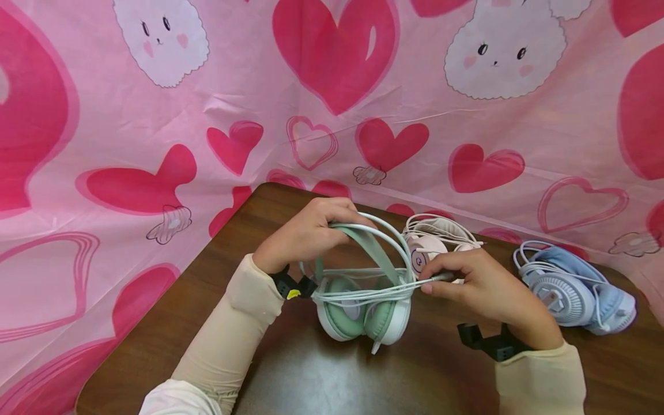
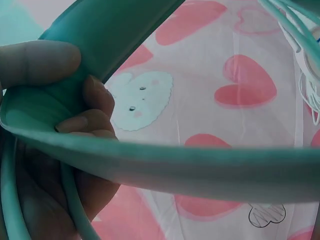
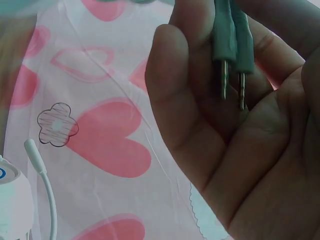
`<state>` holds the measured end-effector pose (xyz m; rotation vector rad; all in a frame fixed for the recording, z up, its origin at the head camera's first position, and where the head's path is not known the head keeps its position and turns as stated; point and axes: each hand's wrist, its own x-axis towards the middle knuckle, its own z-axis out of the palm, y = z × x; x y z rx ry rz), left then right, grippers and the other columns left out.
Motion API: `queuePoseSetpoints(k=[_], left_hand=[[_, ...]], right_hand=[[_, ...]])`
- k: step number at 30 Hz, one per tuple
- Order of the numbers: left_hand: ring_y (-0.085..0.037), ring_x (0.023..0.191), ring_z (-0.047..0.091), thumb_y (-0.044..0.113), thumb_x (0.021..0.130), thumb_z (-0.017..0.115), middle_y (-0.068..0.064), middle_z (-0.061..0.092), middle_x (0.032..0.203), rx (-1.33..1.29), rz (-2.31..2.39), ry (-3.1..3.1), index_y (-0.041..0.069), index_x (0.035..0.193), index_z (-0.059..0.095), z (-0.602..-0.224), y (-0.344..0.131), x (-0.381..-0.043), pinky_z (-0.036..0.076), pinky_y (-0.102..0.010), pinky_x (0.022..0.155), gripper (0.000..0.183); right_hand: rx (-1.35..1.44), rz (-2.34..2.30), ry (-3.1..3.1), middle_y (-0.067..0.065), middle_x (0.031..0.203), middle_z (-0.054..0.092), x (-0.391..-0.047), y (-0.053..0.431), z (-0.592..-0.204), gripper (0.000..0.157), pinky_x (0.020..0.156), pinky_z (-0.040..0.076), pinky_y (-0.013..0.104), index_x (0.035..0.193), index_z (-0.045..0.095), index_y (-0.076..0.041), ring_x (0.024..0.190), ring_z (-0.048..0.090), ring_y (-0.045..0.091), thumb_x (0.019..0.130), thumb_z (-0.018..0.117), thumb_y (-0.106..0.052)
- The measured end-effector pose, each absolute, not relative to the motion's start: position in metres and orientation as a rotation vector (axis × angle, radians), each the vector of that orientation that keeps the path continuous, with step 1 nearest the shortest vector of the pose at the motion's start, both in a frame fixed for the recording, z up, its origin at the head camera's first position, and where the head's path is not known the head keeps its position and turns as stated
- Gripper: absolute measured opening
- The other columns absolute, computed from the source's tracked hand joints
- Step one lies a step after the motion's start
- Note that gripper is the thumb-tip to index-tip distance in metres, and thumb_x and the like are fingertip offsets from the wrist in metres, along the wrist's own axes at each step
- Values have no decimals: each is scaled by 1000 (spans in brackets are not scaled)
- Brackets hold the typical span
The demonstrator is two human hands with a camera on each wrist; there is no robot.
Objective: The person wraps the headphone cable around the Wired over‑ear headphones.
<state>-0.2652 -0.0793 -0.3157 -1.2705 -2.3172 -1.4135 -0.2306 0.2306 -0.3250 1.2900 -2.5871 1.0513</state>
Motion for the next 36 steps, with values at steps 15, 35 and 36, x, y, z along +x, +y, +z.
queuePoseSetpoints(k=[15, 35, 36], left_hand=[[-17, 85, 60, 3, 86, 62, 2, 66, 93, -1283, -1613, -2260, 4, 111, 73, -314, -87, -265, 50, -36, 73, 28], [-25, 98, 59, -1, 87, 57, -16, 66, 108, -952, -1850, -2143, -6, 114, 68, -310, -90, -267, 49, -42, 83, 30], [-25, 98, 59, -1, 87, 57, -16, 67, 108, -950, -1854, -2137, -7, 114, 68, -310, -90, -268, 49, -41, 84, 29]], right_hand=[[1441, 1183, -2409, 0, 99, 69, -238, 229, -330, 36, 79, 47, 19, 101, 74, -14, 95, 61, 12, 73, 78, 7], [1003, 921, -2409, 0, 149, 42, -233, 212, -328, 56, 106, 31, 22, 142, 52, -17, 137, 38, 20, 90, 63, 0], [999, 913, -2439, -1, 151, 40, -233, 211, -329, 56, 108, 29, 23, 145, 47, -17, 138, 36, 21, 93, 60, -3]])
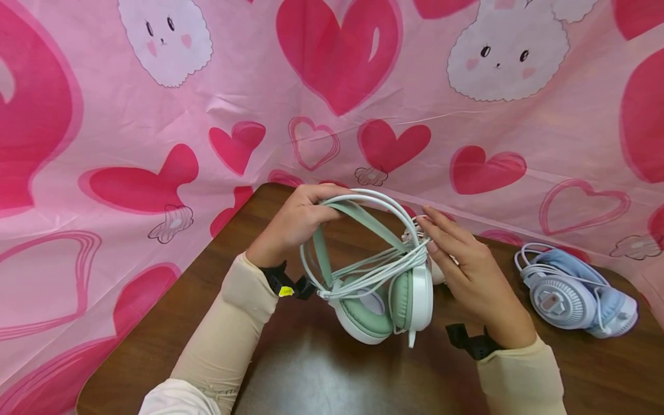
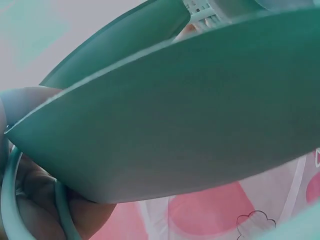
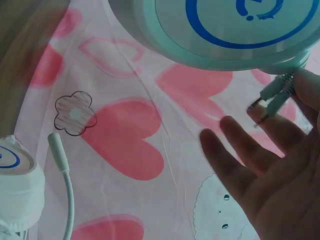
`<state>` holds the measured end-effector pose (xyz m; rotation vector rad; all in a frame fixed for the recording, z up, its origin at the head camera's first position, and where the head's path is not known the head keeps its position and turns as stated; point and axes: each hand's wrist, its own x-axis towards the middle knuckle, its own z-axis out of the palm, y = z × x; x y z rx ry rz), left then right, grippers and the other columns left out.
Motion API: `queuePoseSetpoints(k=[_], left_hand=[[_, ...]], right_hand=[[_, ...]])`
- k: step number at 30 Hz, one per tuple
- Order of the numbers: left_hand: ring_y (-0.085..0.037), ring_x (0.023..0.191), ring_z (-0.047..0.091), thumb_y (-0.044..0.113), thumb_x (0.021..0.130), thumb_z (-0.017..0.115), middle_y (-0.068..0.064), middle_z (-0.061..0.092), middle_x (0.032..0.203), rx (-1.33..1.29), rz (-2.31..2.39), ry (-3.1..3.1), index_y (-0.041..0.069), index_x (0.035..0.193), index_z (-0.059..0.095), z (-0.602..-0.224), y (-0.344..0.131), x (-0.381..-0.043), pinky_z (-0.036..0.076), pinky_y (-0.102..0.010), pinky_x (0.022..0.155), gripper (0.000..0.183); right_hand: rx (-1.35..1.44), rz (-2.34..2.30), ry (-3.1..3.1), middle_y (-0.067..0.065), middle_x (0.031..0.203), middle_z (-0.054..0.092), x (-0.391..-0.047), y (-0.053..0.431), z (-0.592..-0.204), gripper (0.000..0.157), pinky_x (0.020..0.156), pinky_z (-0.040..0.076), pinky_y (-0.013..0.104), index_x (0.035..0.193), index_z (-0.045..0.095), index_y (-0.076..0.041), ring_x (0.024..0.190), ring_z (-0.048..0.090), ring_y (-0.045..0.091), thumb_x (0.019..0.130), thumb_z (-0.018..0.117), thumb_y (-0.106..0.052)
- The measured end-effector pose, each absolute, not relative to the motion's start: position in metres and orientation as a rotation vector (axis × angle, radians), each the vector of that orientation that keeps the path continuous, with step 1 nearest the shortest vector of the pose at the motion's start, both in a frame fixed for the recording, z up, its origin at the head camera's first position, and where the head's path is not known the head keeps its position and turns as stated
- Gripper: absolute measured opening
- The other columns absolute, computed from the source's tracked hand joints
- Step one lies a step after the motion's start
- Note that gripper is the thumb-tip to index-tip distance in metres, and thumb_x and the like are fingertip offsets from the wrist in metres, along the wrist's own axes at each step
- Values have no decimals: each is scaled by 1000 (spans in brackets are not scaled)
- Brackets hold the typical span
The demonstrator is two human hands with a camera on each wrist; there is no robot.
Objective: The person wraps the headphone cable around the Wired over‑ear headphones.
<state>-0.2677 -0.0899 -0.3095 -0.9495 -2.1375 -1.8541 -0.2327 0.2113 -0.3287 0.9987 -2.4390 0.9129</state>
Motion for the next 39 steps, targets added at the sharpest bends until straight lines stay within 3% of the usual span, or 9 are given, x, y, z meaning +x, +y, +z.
queuePoseSetpoints(k=[3, 5, 9, 13, 16, 19, 24, 31, 39], left_hand=[[-24, 100, 60, -3, 88, 56, -16, 68, 108, -935, -1877, -2115, -8, 115, 67, -309, -88, -268, 49, -40, 86, 30], [-24, 101, 61, -4, 88, 56, -16, 69, 107, -922, -1885, -2104, -8, 116, 66, -309, -88, -267, 49, -40, 86, 30], [-24, 100, 61, -5, 88, 56, -15, 70, 107, -910, -1885, -2101, -8, 116, 66, -308, -89, -267, 48, -40, 87, 30], [-23, 91, 59, -4, 88, 57, -13, 70, 104, -899, -1859, -2102, -8, 114, 67, -307, -89, -266, 48, -36, 79, 28], [-24, 85, 56, -5, 87, 57, -13, 70, 102, -882, -1840, -2099, -8, 113, 68, -306, -89, -265, 47, -35, 74, 28], [-23, 91, 59, -5, 87, 57, -16, 69, 104, -895, -1832, -2104, -8, 113, 68, -305, -88, -264, 49, -36, 78, 28], [-24, 96, 61, -5, 87, 58, -22, 66, 108, -925, -1809, -2107, -7, 113, 68, -303, -87, -262, 50, -40, 83, 29], [-25, 87, 60, -4, 84, 60, -10, 70, 102, -922, -1798, -2130, -3, 115, 69, -303, -86, -262, 51, -39, 78, 32], [-20, 91, 62, 0, 81, 71, -2, 70, 100, -982, -1725, -2250, 3, 113, 71, -311, -91, -266, 54, -39, 77, 32]], right_hand=[[1033, 944, -2523, -2, 155, 33, -233, 211, -330, 57, 113, 22, 29, 152, 33, -21, 142, 29, 23, 99, 50, -12], [1082, 990, -2543, -1, 156, 31, -233, 210, -330, 57, 113, 24, 37, 155, 27, -22, 142, 28, 24, 101, 46, -19], [1122, 1108, -2561, 2, 154, 33, -237, 206, -331, 70, 101, 39, 55, 156, 22, -27, 134, 39, 28, 95, 57, -34], [1097, 1184, -2587, 7, 151, 34, -239, 201, -333, 81, 92, 44, 60, 156, 18, -29, 123, 48, 30, 91, 66, -29], [1052, 1215, -2605, 7, 149, 36, -239, 198, -335, 77, 98, 39, 56, 156, 18, -29, 123, 48, 28, 94, 62, -22], [1029, 1246, -2601, 5, 143, 44, -238, 196, -336, 70, 103, 37, 44, 155, 22, -26, 122, 48, 23, 96, 59, -21], [985, 1275, -2550, 4, 123, 57, -236, 193, -337, 53, 94, 39, 22, 145, 41, -16, 109, 54, 17, 95, 59, -16], [883, 1324, -2431, 2, 105, 63, -233, 187, -338, 29, 70, 45, 22, 118, 60, -4, 84, 56, 14, 90, 65, -6], [750, 1243, -2458, 0, 93, 64, -234, 186, -345, 24, 66, 45, 25, 113, 63, -9, 77, 56, 15, 89, 68, -11]])
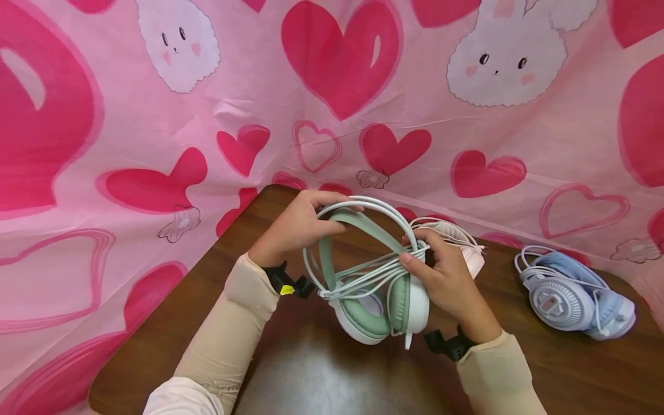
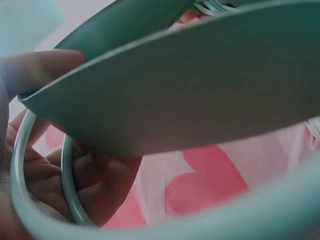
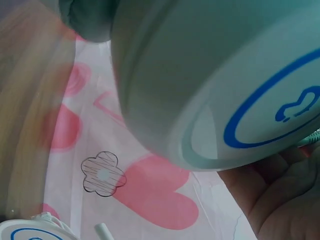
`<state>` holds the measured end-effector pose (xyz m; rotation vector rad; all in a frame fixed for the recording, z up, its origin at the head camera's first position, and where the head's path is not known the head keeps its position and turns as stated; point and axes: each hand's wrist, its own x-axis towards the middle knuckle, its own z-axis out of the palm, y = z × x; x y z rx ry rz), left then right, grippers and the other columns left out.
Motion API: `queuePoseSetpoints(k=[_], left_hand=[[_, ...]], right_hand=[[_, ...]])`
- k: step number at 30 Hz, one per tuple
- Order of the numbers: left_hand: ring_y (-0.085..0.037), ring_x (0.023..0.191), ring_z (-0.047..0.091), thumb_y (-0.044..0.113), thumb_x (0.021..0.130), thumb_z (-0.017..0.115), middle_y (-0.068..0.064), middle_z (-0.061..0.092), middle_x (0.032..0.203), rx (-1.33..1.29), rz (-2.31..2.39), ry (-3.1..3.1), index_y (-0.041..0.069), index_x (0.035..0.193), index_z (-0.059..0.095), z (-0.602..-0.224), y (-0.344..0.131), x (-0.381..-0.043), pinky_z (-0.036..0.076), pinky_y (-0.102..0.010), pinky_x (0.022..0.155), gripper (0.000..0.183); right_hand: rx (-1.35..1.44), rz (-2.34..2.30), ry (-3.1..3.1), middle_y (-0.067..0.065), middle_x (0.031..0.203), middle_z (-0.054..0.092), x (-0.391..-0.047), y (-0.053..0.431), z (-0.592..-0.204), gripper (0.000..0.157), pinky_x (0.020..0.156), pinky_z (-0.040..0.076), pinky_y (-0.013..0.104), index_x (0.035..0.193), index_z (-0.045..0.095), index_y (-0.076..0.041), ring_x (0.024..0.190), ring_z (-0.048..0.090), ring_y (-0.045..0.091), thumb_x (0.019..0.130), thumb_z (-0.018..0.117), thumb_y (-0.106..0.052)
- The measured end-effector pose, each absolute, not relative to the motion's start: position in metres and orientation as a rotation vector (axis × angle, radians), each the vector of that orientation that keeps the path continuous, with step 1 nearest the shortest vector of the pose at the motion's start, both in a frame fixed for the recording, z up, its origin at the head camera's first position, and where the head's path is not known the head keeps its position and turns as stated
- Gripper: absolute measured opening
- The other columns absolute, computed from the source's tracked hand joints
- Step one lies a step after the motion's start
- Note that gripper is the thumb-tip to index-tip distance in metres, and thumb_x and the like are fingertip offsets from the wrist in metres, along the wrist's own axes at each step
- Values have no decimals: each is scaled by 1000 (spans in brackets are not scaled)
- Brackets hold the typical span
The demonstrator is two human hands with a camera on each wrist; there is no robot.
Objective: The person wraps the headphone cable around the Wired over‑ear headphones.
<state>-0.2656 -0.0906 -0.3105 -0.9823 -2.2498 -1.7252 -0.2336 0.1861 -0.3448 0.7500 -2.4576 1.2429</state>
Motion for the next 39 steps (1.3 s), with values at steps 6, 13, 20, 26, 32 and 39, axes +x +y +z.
queuePoseSetpoints(k=[6, 13, 20, 26, 32, 39], left_hand=[[-18, 95, 61, 5, 80, 78, 1, 68, 107, -989, -1676, -2286, 5, 118, 69, -319, -98, -260, 52, -38, 84, 39], [-20, 107, 60, 12, 83, 76, -5, 60, 123, -912, -1759, -2230, 17, 141, 50, -333, -104, -254, 50, -40, 91, 64], [-40, 123, 49, 23, 88, 72, -22, 47, 135, -837, -2031, -2137, 8, 150, 26, -356, -109, -251, 41, -49, 101, 79], [-40, 125, 47, 47, 81, 74, -28, 43, 138, -848, -2326, -2133, 2, 150, 19, -377, -111, -247, 40, -48, 102, 99], [-40, 132, 36, 38, 84, 74, -22, 34, 146, -868, -2555, -2105, 17, 155, 11, -392, -112, -244, 43, -46, 99, 97], [-41, 130, 42, 15, 82, 76, -23, 40, 141, -995, -2560, -1992, 28, 155, 3, -402, -105, -250, 49, -46, 91, 104]], right_hand=[[720, 1163, -2494, 2, 95, 67, -234, 182, -350, 26, 72, 44, 35, 113, 64, -10, 87, 57, 18, 89, 69, -17], [660, 1224, -2478, 4, 96, 68, -235, 184, -356, 26, 72, 46, 28, 114, 64, -7, 85, 59, 18, 90, 69, -16], [588, 1363, -2368, 6, 100, 68, -239, 187, -364, 23, 72, 43, 20, 112, 64, -3, 85, 57, 9, 90, 67, -10], [520, 1555, -2254, 12, 106, 67, -245, 187, -369, 23, 73, 44, 17, 113, 64, -2, 87, 59, 4, 91, 64, -5], [474, 1529, -2312, 8, 101, 65, -251, 185, -376, 24, 68, 42, 25, 114, 63, -6, 80, 54, 13, 92, 65, -15], [427, 1551, -2309, 9, 92, 64, -257, 180, -382, 27, 68, 43, 30, 115, 64, -7, 78, 54, 19, 93, 63, -23]])
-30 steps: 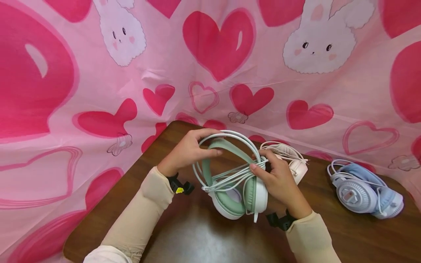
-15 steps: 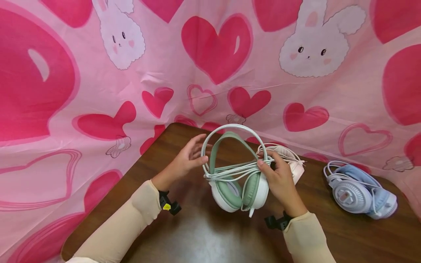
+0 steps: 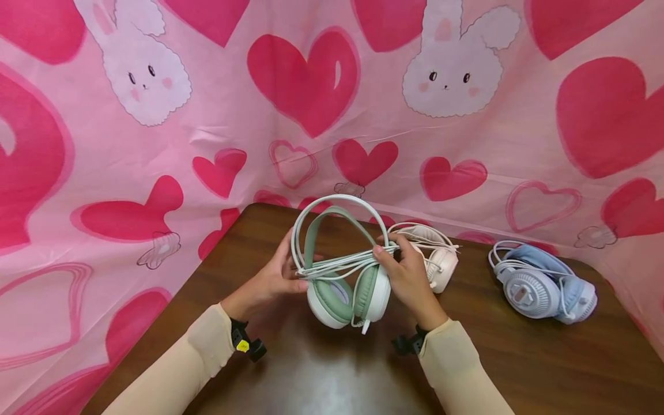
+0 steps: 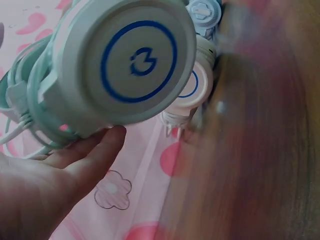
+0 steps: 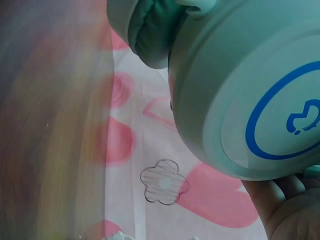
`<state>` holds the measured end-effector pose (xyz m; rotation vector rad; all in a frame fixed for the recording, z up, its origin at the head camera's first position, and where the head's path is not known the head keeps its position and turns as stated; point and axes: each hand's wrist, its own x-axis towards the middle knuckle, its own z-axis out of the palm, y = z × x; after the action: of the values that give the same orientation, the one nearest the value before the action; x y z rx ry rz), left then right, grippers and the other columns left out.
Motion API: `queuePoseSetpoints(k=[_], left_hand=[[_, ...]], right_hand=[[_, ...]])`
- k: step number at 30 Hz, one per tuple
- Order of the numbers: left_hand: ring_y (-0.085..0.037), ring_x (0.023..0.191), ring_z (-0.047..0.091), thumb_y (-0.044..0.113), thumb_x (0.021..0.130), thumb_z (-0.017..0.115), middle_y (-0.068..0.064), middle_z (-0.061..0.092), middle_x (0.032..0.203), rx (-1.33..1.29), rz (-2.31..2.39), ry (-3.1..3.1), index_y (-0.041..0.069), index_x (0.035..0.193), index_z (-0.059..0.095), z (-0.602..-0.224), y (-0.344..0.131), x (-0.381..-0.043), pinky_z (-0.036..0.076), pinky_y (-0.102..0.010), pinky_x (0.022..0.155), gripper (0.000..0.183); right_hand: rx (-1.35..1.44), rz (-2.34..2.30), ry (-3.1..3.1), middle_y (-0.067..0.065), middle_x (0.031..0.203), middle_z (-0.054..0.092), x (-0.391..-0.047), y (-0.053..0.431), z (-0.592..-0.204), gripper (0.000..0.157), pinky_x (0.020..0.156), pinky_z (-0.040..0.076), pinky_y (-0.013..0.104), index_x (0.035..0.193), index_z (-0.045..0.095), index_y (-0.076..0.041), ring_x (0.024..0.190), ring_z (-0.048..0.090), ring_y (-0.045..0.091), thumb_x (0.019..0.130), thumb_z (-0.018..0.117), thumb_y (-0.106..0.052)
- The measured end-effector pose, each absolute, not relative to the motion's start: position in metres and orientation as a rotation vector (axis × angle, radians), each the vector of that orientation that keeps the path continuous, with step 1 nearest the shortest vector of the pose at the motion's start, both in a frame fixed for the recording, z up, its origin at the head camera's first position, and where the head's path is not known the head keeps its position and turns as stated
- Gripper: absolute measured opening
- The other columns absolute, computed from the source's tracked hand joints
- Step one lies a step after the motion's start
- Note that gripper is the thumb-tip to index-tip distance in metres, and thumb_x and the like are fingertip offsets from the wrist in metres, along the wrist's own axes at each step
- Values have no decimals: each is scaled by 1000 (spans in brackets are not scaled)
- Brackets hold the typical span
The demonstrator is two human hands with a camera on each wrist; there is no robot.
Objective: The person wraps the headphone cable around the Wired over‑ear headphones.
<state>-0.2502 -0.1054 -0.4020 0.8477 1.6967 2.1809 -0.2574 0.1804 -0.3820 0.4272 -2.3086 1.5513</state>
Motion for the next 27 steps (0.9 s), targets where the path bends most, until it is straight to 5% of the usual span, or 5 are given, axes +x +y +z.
queuePoseSetpoints(k=[7, 17, 27], left_hand=[[-27, 100, 67, 0, 81, 76, -29, 59, 117, 748, 2272, 1824, 18, 153, 13, -400, -108, -258, 53, -38, 86, 97], [-20, 91, 69, 6, 86, 73, -21, 62, 115, 545, 2231, 2011, 5, 150, 21, -389, -119, -271, 55, -40, 81, 82], [-18, 87, 68, 12, 94, 65, -23, 60, 120, 338, 2191, 2110, 10, 152, 26, -384, -132, -293, 56, -36, 76, 70]], right_hand=[[390, 1677, -2267, 7, 86, 61, -264, 171, -385, 27, 67, 43, 30, 115, 63, -5, 76, 54, 18, 94, 62, -23], [327, 1810, -2215, 10, 88, 62, -260, 151, -363, 26, 72, 42, 25, 112, 61, 9, 78, 52, 12, 95, 58, -10], [232, 1792, -2337, 14, 103, 62, -301, 138, -386, 37, 91, 40, 39, 116, 63, 0, 99, 53, 25, 98, 56, -31]])
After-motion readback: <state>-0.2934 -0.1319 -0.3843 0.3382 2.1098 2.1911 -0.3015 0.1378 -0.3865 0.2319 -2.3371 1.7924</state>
